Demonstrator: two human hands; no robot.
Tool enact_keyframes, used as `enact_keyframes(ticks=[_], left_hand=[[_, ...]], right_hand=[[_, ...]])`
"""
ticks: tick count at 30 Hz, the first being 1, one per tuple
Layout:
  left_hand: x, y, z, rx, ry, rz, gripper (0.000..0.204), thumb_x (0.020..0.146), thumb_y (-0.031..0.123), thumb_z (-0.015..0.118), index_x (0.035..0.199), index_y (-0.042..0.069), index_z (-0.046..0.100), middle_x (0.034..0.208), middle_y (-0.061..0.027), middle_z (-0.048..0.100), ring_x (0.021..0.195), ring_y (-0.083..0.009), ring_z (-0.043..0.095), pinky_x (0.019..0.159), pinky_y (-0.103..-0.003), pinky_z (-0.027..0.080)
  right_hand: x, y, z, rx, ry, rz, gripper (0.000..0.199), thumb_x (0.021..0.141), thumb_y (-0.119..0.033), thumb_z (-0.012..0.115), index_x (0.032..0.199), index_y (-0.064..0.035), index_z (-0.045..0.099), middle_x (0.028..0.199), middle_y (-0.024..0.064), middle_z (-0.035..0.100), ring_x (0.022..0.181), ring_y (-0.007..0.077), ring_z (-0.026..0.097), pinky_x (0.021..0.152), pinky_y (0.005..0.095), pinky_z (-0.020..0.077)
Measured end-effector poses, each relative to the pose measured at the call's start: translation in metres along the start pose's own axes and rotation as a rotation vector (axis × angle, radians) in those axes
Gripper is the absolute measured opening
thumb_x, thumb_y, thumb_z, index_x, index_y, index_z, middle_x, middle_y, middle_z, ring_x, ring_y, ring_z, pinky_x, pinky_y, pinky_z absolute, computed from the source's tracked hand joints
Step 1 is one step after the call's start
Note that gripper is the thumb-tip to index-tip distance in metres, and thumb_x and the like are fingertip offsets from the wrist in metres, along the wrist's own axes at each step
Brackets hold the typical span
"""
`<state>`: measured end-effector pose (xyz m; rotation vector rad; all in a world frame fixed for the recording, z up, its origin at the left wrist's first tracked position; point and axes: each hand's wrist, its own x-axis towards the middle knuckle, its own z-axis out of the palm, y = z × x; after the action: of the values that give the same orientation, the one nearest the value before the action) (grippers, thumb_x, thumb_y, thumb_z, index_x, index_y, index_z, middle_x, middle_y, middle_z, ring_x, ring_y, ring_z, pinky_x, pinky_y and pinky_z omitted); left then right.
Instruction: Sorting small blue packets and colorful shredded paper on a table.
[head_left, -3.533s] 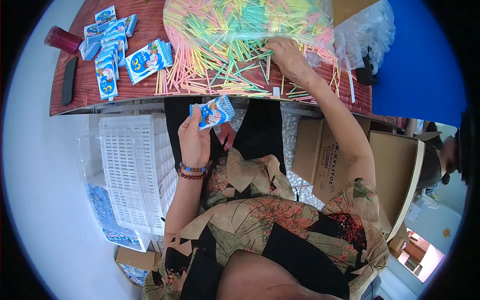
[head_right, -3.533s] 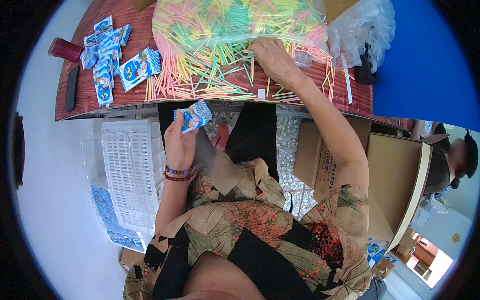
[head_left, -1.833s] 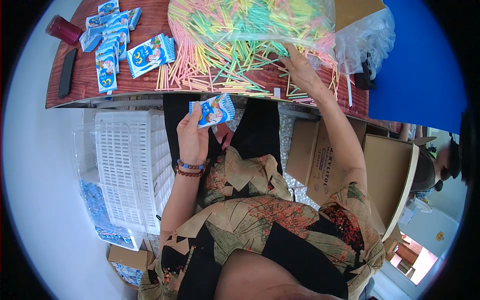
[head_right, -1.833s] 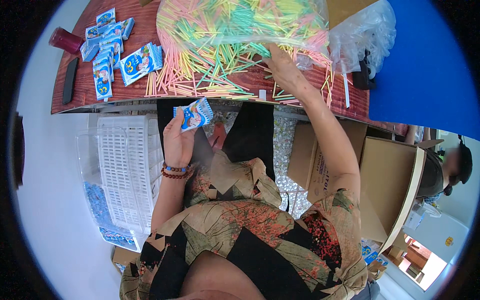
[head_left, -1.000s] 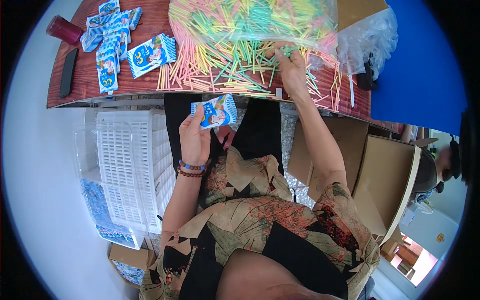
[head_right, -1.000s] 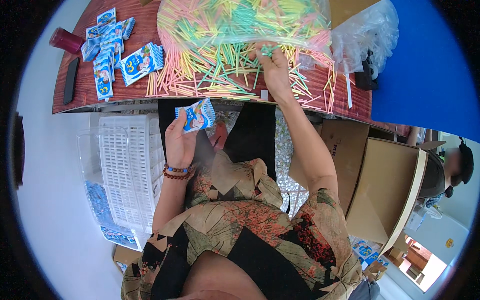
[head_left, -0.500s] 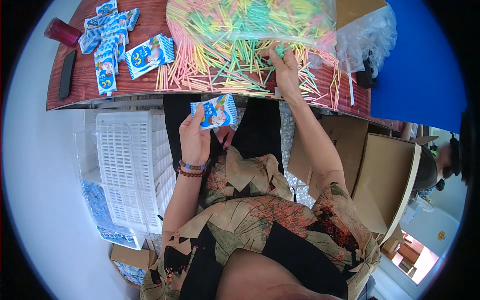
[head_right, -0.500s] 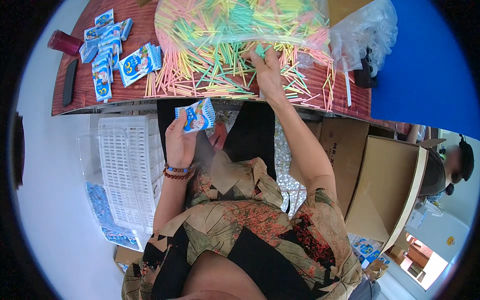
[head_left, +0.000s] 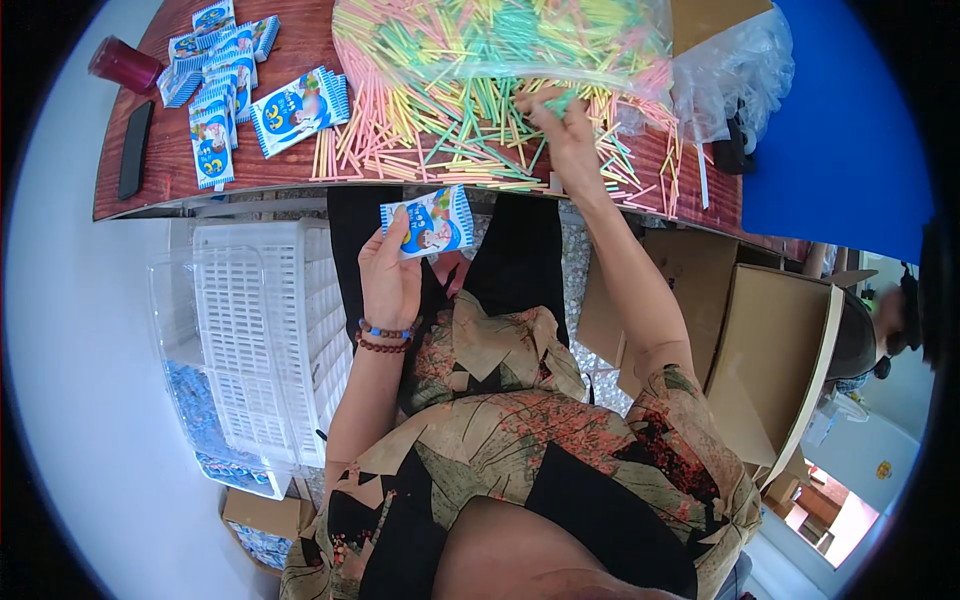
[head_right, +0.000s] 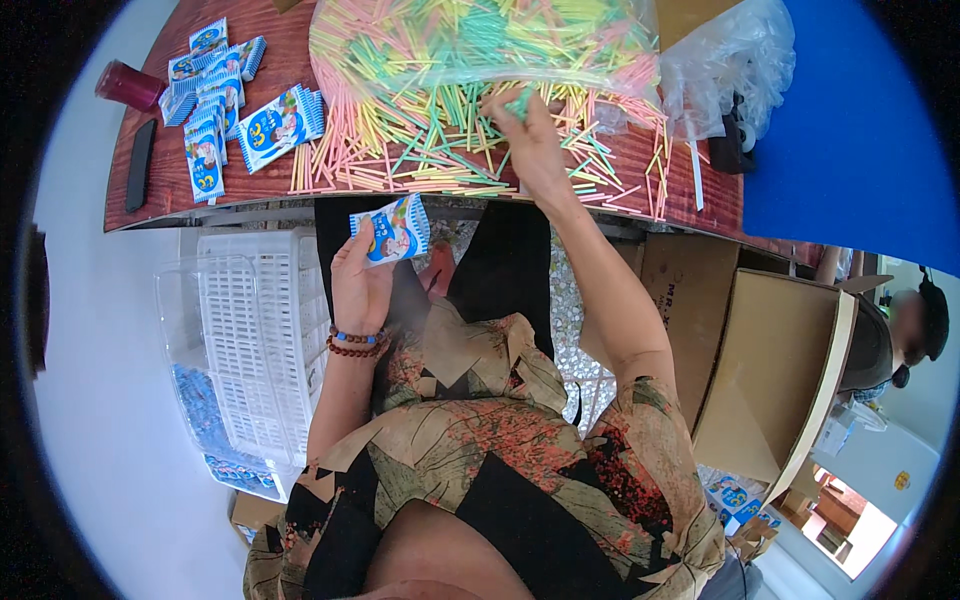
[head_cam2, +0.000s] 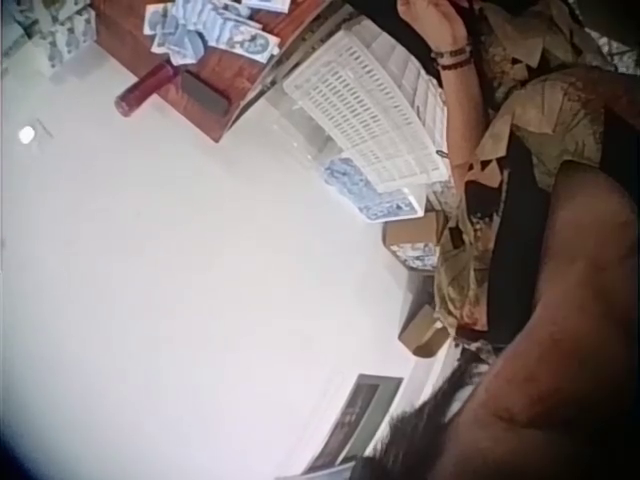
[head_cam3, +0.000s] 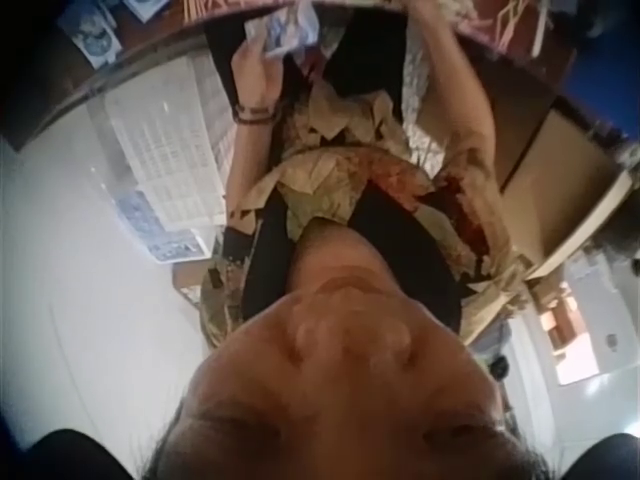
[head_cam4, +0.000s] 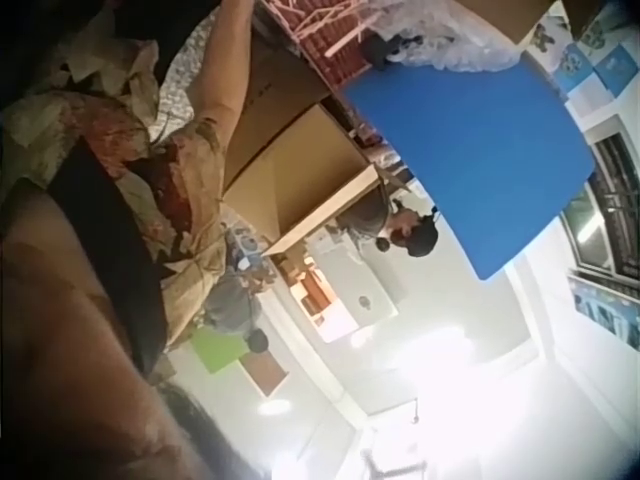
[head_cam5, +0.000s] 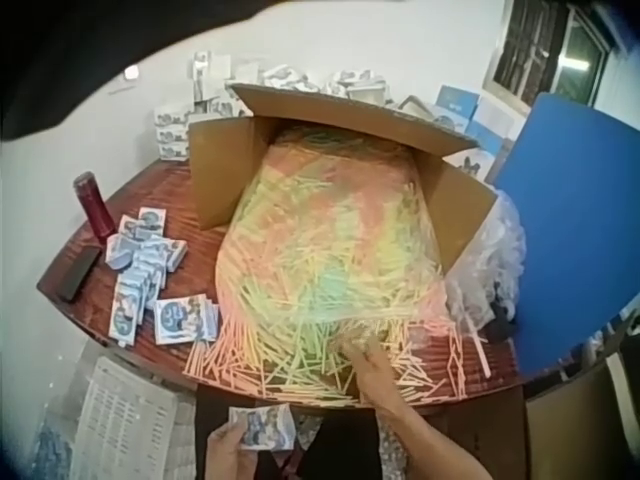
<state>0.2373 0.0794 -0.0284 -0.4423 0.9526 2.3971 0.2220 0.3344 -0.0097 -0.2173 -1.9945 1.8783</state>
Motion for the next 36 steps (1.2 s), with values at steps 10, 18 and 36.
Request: enact_keyframes(ticks=[10,18,36], left_hand=[[0.002,0.000,0.007,-0.016,-0.012,0.017,0.019,0.096,0.017,0.058,0.098,-0.001,0.065,0.099,-0.0090,0.068,0.089,-0.0131,0.064,0.082,-0.029,0.051],[0.009,0.007,0.023,-0.044,-0.104,0.075,0.023,0.096,0.020,0.056,0.097,-0.001,0.065,0.099,-0.0089,0.068,0.089,-0.0141,0.064,0.082,-0.030,0.050],[0.018,0.016,0.039,-0.149,-0.113,0.038,0.023,0.096,0.025,0.058,0.096,0.003,0.065,0.094,-0.0057,0.068,0.081,-0.0115,0.061,0.070,-0.027,0.045]], right_hand=[[-0.001,-0.003,-0.002,-0.338,-0.007,-0.112,0.014,0.099,-0.015,0.047,0.104,-0.0038,0.052,0.104,0.0100,0.061,0.108,0.0217,0.054,0.101,0.0350,0.0344],[0.001,-0.052,0.030,0.618,0.080,-0.090,0.010,0.100,-0.010,0.040,0.106,-0.0035,0.045,0.107,0.0167,0.062,0.119,0.0339,0.053,0.109,0.0488,0.0302],[-0.031,-0.069,0.117,0.576,0.088,-0.299,0.011,0.101,-0.017,0.040,0.107,-0.0083,0.041,0.119,0.0207,0.059,0.128,0.0404,0.044,0.109,0.0518,0.0264]])
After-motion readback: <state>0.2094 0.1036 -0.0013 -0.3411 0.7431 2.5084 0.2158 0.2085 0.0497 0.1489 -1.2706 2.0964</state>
